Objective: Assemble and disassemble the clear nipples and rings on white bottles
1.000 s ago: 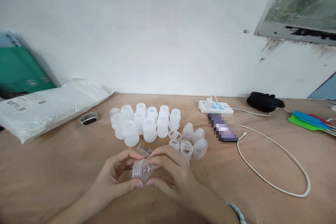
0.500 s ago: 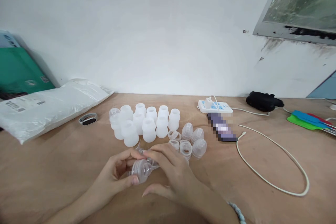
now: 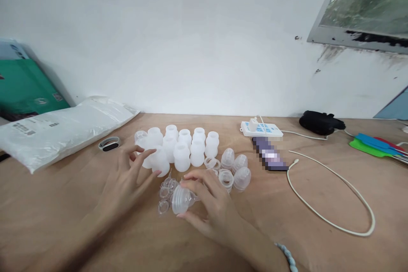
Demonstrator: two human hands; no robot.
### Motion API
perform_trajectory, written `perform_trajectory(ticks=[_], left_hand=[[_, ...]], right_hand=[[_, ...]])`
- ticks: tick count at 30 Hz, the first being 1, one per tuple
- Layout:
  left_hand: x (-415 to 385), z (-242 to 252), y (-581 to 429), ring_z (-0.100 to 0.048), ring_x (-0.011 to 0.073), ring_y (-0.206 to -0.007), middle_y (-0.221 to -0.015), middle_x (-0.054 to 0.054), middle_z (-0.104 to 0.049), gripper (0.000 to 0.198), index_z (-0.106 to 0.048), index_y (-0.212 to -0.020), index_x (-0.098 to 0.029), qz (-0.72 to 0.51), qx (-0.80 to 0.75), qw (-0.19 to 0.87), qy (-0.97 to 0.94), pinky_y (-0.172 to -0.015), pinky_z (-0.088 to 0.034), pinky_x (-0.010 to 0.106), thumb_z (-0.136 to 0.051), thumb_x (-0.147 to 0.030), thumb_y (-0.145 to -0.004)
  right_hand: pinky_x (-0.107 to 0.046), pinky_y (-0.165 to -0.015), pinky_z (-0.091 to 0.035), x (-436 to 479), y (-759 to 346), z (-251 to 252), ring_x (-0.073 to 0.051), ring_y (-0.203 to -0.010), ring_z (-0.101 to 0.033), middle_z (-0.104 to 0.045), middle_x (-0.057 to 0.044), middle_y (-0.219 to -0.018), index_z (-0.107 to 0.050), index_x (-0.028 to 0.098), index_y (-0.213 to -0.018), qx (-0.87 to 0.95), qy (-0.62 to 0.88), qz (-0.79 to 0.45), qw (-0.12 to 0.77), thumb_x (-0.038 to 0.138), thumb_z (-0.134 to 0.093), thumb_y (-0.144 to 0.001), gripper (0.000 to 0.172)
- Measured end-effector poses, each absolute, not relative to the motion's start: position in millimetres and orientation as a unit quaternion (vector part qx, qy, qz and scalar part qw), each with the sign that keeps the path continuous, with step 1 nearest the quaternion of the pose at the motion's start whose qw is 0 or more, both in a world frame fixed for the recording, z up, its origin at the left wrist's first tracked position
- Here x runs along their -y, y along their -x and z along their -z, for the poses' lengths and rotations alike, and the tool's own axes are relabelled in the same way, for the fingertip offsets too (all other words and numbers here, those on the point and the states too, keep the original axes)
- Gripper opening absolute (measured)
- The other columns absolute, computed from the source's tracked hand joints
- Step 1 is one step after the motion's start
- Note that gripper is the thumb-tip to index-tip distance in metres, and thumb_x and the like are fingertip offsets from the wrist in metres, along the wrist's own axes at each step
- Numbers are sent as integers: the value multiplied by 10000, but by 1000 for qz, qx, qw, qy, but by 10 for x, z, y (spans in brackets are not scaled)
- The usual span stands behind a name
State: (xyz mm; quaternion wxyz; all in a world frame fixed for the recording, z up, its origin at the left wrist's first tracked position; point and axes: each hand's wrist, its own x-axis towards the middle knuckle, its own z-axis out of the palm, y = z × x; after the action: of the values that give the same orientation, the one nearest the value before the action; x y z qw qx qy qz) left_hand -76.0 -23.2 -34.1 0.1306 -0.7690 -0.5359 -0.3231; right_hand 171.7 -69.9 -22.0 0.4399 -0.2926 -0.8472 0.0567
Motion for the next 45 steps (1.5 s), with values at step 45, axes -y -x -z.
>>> perform_trajectory(ticks=[45], left_hand=[[528,284,536,-642,267,-797,-924,117,-673,350,-510,-1235,-111,225,276,198,913,-705,-501,362,-424,-127,-897]], right_hand=[[-382,-730,-565,685,-1700,252,-239,-847,-645,-705,-94,-959,-583,162,-1132,851,355,-119,367,510,-654,-869,442]])
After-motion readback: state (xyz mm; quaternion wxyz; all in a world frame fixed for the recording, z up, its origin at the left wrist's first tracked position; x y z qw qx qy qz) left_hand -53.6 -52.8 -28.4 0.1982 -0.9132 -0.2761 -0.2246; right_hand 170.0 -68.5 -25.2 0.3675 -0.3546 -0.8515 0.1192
